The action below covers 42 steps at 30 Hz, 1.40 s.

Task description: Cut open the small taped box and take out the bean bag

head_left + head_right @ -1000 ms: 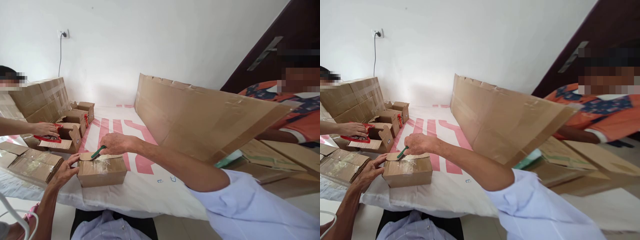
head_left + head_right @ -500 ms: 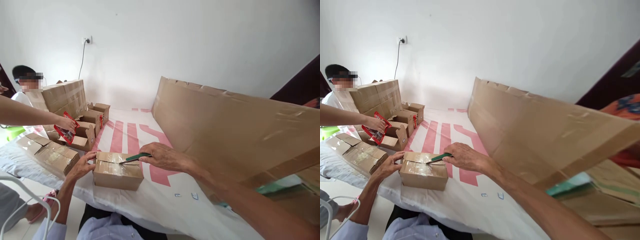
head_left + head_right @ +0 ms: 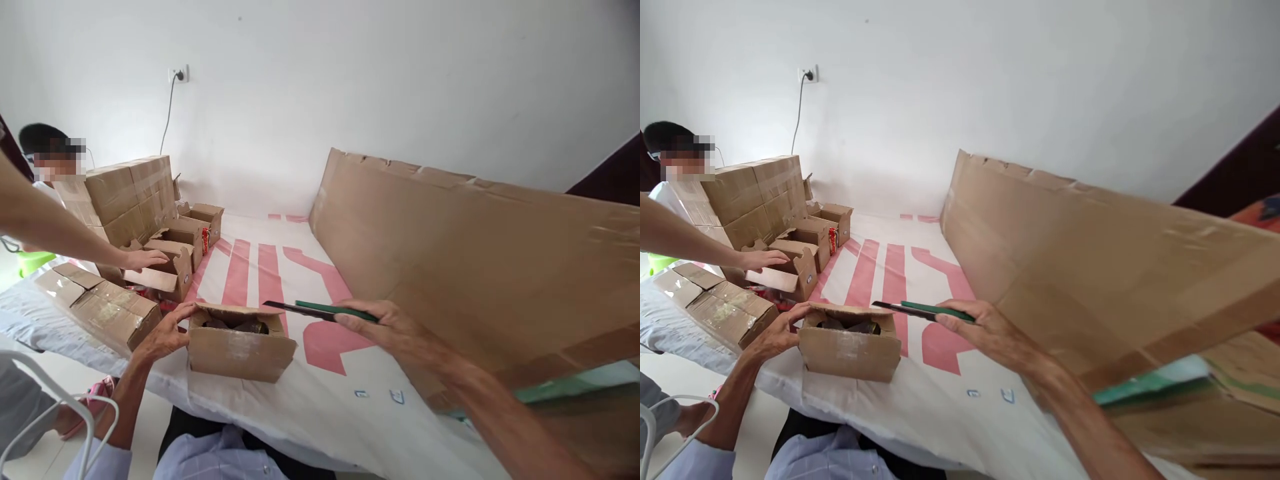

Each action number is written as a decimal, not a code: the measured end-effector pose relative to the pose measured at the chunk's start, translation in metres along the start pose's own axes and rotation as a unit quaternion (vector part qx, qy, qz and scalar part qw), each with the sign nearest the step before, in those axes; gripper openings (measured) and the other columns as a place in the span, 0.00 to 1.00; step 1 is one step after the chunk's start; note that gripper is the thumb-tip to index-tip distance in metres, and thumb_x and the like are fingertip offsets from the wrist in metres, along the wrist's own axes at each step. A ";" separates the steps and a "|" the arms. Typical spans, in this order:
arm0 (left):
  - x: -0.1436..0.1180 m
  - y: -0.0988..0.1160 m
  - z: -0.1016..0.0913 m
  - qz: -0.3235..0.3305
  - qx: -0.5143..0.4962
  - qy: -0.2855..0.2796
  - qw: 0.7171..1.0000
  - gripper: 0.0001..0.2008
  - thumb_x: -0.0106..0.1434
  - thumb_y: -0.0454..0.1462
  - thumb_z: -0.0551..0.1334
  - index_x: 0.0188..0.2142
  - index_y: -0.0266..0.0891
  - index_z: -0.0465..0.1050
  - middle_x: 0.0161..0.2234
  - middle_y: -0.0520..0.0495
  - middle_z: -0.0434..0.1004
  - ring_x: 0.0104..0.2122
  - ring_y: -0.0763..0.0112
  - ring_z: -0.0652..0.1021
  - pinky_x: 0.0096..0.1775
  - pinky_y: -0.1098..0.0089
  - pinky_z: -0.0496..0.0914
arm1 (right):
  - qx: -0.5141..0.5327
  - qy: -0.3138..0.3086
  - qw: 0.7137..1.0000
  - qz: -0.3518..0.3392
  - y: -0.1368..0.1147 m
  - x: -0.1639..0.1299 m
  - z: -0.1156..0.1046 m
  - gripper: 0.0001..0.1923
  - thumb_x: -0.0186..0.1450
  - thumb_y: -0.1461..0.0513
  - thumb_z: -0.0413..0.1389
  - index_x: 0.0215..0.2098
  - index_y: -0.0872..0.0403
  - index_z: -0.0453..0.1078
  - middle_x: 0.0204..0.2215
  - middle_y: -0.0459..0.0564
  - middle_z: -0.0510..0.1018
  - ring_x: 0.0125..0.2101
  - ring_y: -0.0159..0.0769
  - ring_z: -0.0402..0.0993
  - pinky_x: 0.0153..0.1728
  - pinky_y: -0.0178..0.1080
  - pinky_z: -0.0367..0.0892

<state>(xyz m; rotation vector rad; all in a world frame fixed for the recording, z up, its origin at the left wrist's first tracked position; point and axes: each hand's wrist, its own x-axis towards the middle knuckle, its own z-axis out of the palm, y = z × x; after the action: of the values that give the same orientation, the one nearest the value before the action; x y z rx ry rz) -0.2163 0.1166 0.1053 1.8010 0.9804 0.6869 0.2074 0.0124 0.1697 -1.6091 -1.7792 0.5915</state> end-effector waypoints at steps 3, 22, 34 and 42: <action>0.002 -0.004 -0.002 -0.023 -0.023 0.015 0.999 0.40 0.52 0.42 0.77 0.66 0.46 0.77 0.76 0.39 0.62 0.73 0.38 0.65 0.58 0.55 0.77 | 0.020 -0.077 0.997 -0.010 -0.019 0.005 0.018 0.25 0.69 0.40 0.54 0.35 0.49 0.79 0.24 0.45 0.70 0.25 0.37 0.63 0.26 0.38 0.60; 0.006 -0.003 -0.009 -0.034 0.033 -0.045 0.998 0.67 0.46 0.57 0.81 0.78 0.45 0.53 0.80 0.37 0.49 0.77 0.40 0.56 0.75 0.44 0.53 | -0.174 0.186 0.954 0.159 0.134 0.011 0.142 0.17 0.72 0.58 0.48 0.51 0.56 0.72 0.46 0.63 0.77 0.49 0.55 0.74 0.51 0.53 0.71; 0.011 -0.024 0.026 0.017 0.142 0.052 0.988 0.63 0.49 0.57 0.79 0.77 0.41 0.55 0.74 0.30 0.61 0.72 0.36 0.65 0.71 0.38 0.60 | -0.008 0.058 0.997 0.047 -0.018 0.010 0.125 0.31 0.62 0.62 0.58 0.65 0.47 0.71 0.60 0.55 0.78 0.59 0.51 0.75 0.59 0.50 0.71; 0.014 -0.043 0.011 0.095 0.236 0.046 0.966 0.58 0.53 0.59 0.75 0.77 0.49 0.55 0.76 0.35 0.56 0.75 0.32 0.59 0.69 0.36 0.64 | 0.194 0.142 0.958 0.157 0.025 0.034 0.119 0.19 0.69 0.61 0.46 0.52 0.53 0.74 0.47 0.53 0.83 0.45 0.44 0.80 0.44 0.43 0.76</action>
<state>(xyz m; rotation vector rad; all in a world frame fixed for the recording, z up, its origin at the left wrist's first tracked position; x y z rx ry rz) -0.2143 0.1331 0.0619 2.3213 1.1081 0.6991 0.1376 0.0607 0.0766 -1.6076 -1.1249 0.7579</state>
